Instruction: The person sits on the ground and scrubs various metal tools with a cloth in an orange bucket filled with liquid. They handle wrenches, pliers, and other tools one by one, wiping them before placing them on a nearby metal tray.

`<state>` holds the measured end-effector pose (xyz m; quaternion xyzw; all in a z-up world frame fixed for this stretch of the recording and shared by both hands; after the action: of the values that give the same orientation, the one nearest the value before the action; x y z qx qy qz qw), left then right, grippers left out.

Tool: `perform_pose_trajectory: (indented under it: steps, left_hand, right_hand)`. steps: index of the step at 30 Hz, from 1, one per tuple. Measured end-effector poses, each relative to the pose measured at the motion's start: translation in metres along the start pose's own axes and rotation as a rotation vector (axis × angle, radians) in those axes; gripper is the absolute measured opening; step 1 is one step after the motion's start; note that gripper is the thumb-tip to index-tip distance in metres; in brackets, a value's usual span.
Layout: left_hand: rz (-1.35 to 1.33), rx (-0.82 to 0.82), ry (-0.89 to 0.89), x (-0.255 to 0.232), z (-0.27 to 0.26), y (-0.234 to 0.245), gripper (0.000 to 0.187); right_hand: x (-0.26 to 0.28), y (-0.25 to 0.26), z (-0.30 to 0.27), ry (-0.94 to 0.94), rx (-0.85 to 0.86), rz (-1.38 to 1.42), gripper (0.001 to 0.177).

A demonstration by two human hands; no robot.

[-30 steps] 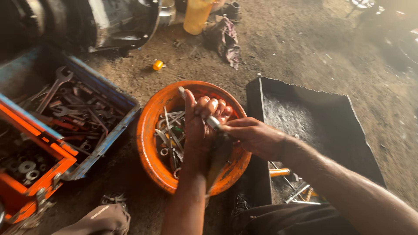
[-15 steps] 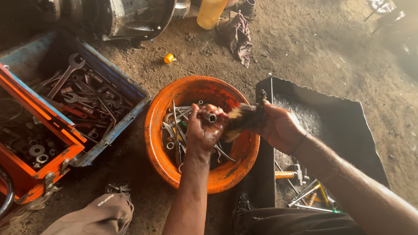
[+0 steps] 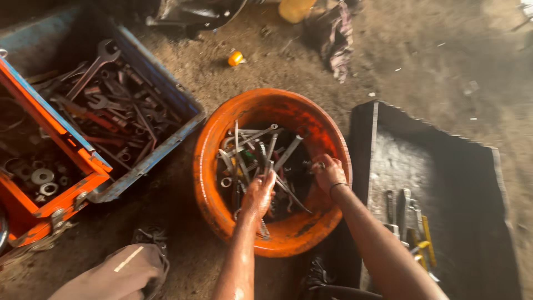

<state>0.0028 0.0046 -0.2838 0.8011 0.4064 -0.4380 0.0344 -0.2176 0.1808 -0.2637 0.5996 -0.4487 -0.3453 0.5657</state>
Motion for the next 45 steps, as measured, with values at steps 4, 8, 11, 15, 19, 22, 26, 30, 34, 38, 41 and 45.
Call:
perform_pose_trajectory:
  steps: [4,8,11,15,19,22,26,30,34,38,41,45]
  left_hand:
    - [-0.448,0.142,0.131,-0.012,-0.014,-0.011,0.061]
    - [-0.710,0.201,0.229,-0.024,-0.014,-0.006,0.046]
    - [-0.748,0.214,0.217,-0.028,-0.008,-0.001,0.044]
    - [-0.684,0.159,0.170,-0.033,0.004,-0.004,0.046]
    - [-0.502,0.065,0.123,-0.019,0.010,-0.003,0.064]
    - [-0.367,0.034,0.289,-0.007,0.007,-0.010,0.077]
    - [-0.190,0.032,0.009,-0.012,-0.007,-0.030,0.082]
    - [0.384,0.008,-0.166,-0.025,-0.029,-0.030,0.075]
    - [0.695,0.036,-0.377,-0.057,-0.057,-0.033,0.049]
    - [0.808,-0.012,-0.350,-0.105,-0.088,-0.029,0.030]
    - [0.478,0.062,-0.255,-0.143,-0.120,-0.037,0.023]
    - [0.564,-0.030,-0.485,-0.192,-0.178,-0.064,0.030]
  right_hand:
    - [0.016,-0.086,0.007,-0.071,-0.033,-0.133,0.052]
    - [0.021,-0.141,0.010,-0.258,0.180,-0.085,0.047]
    - [0.019,-0.135,0.011,-0.162,0.096,-0.068,0.044]
    - [0.032,-0.080,0.005,-0.120,0.090,0.246,0.039]
    - [0.081,-0.019,-0.038,0.014,0.153,1.202,0.039]
    - [0.129,0.014,-0.083,0.258,0.051,0.945,0.041]
    - [0.156,0.019,-0.108,0.373,-0.365,0.665,0.046]
    - [0.126,-0.013,-0.074,-0.168,-0.245,0.904,0.040]
    - [0.102,-0.022,-0.057,-0.466,-0.258,1.006,0.051]
    - [0.089,-0.036,-0.101,-0.748,-0.140,1.641,0.046]
    - [0.089,-0.036,-0.143,-0.743,-0.021,1.675,0.042]
    - [0.079,-0.018,-0.162,-0.803,-0.105,1.726,0.041]
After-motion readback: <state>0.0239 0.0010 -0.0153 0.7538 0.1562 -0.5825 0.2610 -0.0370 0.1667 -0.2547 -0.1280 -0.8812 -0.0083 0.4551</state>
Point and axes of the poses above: each hand's wrist, its own z-axis towards the middle knuckle, its own y-axis out of the back of the hand, x = y × z, the point moved 3 cm from there along z, towards the middle knuckle, and after that the axes turned 12 degrees about -z, right-handed, at the moved point
